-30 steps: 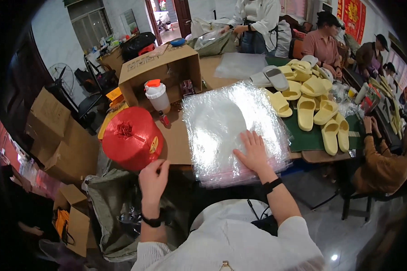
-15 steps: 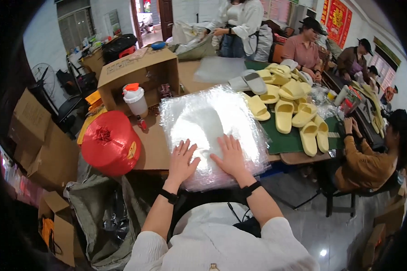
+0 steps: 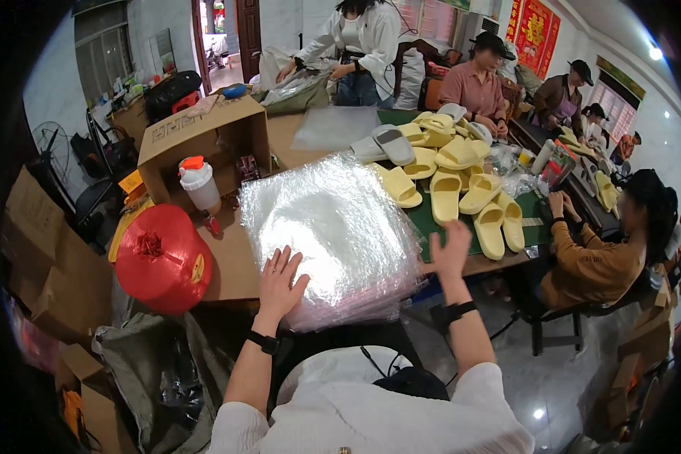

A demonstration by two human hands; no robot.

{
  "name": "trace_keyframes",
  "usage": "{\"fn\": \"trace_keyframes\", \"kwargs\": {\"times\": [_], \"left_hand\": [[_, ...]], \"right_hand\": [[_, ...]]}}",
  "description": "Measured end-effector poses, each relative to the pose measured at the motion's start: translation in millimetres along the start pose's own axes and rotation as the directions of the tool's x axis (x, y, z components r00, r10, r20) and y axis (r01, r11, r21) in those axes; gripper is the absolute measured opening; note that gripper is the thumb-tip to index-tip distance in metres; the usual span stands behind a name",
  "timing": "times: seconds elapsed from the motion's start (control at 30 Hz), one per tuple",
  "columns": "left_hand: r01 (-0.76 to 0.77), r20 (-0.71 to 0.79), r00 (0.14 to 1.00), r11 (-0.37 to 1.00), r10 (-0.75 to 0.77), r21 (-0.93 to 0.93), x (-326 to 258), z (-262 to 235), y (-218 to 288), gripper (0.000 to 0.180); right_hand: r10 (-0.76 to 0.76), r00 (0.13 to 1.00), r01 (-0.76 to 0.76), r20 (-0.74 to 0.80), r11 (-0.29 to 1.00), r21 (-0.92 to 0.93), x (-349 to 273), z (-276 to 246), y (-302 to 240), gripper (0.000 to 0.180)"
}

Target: Packing pairs of slippers into plastic bags.

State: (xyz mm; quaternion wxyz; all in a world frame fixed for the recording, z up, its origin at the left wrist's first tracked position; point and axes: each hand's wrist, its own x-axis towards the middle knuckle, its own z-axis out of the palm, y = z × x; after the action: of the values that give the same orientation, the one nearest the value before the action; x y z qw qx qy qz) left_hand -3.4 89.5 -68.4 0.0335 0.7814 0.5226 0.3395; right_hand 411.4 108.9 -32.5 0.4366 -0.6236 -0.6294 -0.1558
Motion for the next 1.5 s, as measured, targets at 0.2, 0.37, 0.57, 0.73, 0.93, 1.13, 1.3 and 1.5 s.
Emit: {"fn": "trace_keyframes", "kwargs": {"times": [0.2, 0.37, 0.57, 0.73, 0.93, 1.13, 1.3, 1.5], "left_hand": [[-0.021, -0.036, 0.999, 1.0, 0.021, 0.019, 2, 2, 1, 0.05], [-0.001, -0.035, 0.999, 1.0, 0.002, 0.011, 1, 1, 2, 0.051], [-0.002, -0.031, 1.0, 1.0, 0.002, 0.015, 0, 3, 2, 0.051], [0.019, -0.016, 1.0, 0.999, -0.019, 0.028, -1, 2, -2, 0.051], [0.033, -0.026, 0.999, 0.999, -0.032, 0.02, -1, 0, 2, 0.051], [-0.007, -0.037, 0.999, 0.999, 0.009, 0.045, -2, 2, -2, 0.052], [0.018, -0.016, 1.0, 0.999, -0.017, 0.046, -2, 1, 0, 0.052], [0.023, 0.0, 1.0, 0.999, -0.023, 0.044, 1, 0, 2, 0.052]], "right_hand": [[0.55, 0.83, -0.48, -0.094, 0.617, -0.624, 9, -19, 111, 0.089], [0.684, 0.728, -0.582, 0.045, 0.651, -0.486, 0, -35, 140, 0.077], [0.791, 0.609, -0.792, -0.053, 0.61, -0.009, -10, -47, 138, 0.069], [0.537, 0.831, -0.397, -0.143, 0.753, 0.524, 6, -61, 77, 0.051], [0.38, 0.916, -0.24, -0.13, 0.777, 0.582, 14, -64, -15, 0.045], [0.082, 0.996, -0.058, -0.022, 0.851, 0.521, 11, -48, -115, 0.048], [-0.081, 0.986, -0.01, 0.148, 0.847, 0.531, -15, -7, -175, 0.05], [-0.321, 0.879, 0.168, 0.352, 0.9, 0.402, -59, 33, -182, 0.056]]}}
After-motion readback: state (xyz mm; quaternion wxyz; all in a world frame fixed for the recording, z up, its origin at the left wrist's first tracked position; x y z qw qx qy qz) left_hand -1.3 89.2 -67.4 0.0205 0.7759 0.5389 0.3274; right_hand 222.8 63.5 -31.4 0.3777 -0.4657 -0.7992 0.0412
